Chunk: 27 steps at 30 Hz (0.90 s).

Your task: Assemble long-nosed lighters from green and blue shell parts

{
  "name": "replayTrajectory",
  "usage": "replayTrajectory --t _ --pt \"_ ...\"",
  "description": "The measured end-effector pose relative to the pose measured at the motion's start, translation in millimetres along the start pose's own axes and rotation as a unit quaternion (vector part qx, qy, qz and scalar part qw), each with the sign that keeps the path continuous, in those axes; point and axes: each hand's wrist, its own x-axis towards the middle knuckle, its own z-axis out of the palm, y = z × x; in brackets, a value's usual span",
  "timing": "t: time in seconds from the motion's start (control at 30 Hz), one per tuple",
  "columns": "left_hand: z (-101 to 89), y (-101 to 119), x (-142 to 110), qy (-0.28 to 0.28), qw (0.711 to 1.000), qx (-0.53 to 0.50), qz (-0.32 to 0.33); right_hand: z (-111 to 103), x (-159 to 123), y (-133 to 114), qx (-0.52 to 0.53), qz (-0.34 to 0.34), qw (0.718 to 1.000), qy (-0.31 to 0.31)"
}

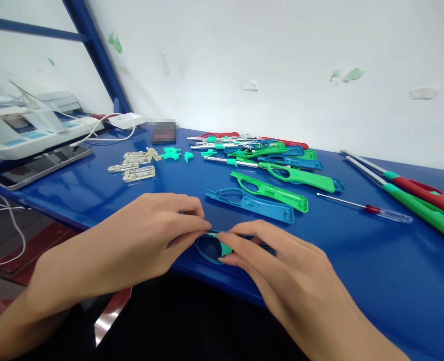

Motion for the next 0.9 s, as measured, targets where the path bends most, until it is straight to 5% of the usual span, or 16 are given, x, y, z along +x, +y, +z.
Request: replayTrajectory --t 0.9 --pt "0.8 0.2 0.2 0.003 1.0 -0.011 0.005 -2.9 1.7 -0.1 0.025 0.008 0.999 -0.018"
